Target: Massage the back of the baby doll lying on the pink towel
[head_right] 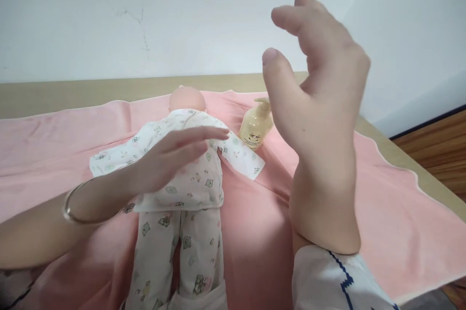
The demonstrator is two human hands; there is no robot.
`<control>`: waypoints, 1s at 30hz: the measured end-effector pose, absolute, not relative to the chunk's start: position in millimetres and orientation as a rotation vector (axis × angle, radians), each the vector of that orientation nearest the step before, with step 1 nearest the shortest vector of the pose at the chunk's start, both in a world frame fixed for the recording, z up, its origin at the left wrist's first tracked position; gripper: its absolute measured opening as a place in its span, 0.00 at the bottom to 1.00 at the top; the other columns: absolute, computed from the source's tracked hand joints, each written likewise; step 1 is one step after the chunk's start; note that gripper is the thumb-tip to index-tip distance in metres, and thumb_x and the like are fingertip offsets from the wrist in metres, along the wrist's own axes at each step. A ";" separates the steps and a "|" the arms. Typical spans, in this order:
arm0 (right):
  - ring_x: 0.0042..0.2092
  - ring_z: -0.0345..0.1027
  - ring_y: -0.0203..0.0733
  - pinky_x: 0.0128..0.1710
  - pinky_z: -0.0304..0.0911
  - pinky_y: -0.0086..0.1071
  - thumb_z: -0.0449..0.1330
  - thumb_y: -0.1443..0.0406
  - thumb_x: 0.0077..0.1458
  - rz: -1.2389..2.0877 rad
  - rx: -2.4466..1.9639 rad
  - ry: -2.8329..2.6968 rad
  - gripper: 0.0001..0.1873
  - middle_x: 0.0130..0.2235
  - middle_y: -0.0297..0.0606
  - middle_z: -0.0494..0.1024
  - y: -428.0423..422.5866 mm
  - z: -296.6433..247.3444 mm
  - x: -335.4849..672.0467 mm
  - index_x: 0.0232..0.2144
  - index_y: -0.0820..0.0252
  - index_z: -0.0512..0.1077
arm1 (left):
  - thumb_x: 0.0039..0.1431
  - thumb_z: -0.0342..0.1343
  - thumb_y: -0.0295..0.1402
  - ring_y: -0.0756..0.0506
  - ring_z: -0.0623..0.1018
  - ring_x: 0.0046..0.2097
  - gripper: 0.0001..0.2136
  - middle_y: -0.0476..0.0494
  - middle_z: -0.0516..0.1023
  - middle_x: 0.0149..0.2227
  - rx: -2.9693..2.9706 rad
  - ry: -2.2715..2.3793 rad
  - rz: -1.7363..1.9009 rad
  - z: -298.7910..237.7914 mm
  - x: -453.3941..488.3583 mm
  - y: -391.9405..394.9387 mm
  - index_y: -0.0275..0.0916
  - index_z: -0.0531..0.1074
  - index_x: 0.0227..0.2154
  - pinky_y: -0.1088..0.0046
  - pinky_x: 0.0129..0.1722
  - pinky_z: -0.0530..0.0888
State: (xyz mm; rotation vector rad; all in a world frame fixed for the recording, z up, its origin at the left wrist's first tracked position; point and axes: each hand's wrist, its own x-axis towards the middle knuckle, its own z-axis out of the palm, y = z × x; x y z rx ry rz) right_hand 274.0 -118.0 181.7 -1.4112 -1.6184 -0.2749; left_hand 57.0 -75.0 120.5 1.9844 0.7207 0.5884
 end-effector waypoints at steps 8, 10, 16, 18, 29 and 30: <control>0.74 0.59 0.55 0.76 0.50 0.52 0.48 0.59 0.74 -0.096 -1.649 -1.665 0.23 0.63 0.50 0.76 -59.8 161.6 291.8 0.56 0.64 0.76 | 0.76 0.21 0.41 0.37 0.76 0.67 0.34 0.37 0.81 0.59 2.073 0.868 0.696 134.5 122.9 -20.8 0.43 0.69 0.67 0.47 0.59 0.83; 0.63 0.73 0.52 0.74 0.52 0.54 0.43 0.52 0.75 0.017 -1.644 -1.844 0.28 0.50 0.44 0.84 -55.3 155.8 289.0 0.48 0.60 0.79 | 0.74 0.13 0.42 0.37 0.76 0.67 0.40 0.35 0.82 0.57 1.978 0.851 0.678 136.4 129.1 -19.3 0.41 0.69 0.67 0.45 0.59 0.82; 0.48 0.78 0.53 0.64 0.62 0.54 0.35 0.38 0.71 0.198 -1.861 -2.012 0.40 0.38 0.40 0.85 -54.7 148.7 278.8 0.41 0.53 0.80 | 0.73 0.11 0.44 0.36 0.74 0.68 0.42 0.31 0.81 0.55 1.666 0.768 0.636 139.0 138.6 -26.8 0.35 0.74 0.57 0.45 0.65 0.78; 0.49 0.78 0.54 0.56 0.68 0.47 0.34 0.35 0.69 0.287 -1.924 -1.962 0.43 0.40 0.42 0.85 -54.4 152.5 279.0 0.40 0.54 0.80 | 0.73 0.14 0.44 0.35 0.73 0.69 0.41 0.30 0.80 0.56 1.598 0.746 0.619 139.9 138.8 -28.2 0.34 0.74 0.58 0.46 0.66 0.78; 0.49 0.80 0.57 0.50 0.71 0.45 0.50 0.33 0.64 0.551 -2.122 -1.796 0.35 0.44 0.43 0.85 -45.3 171.1 277.1 0.44 0.53 0.80 | 0.74 0.19 0.43 0.38 0.79 0.64 0.37 0.36 0.84 0.52 1.989 0.921 0.771 140.0 57.5 -48.1 0.42 0.75 0.60 0.49 0.58 0.82; 0.50 0.80 0.57 0.50 0.71 0.46 0.53 0.34 0.63 0.603 -2.113 -1.805 0.34 0.46 0.42 0.85 -44.3 171.6 278.5 0.46 0.51 0.80 | 0.75 0.20 0.43 0.38 0.80 0.64 0.36 0.36 0.84 0.52 2.008 0.947 0.796 141.2 49.0 -48.8 0.42 0.75 0.60 0.48 0.57 0.82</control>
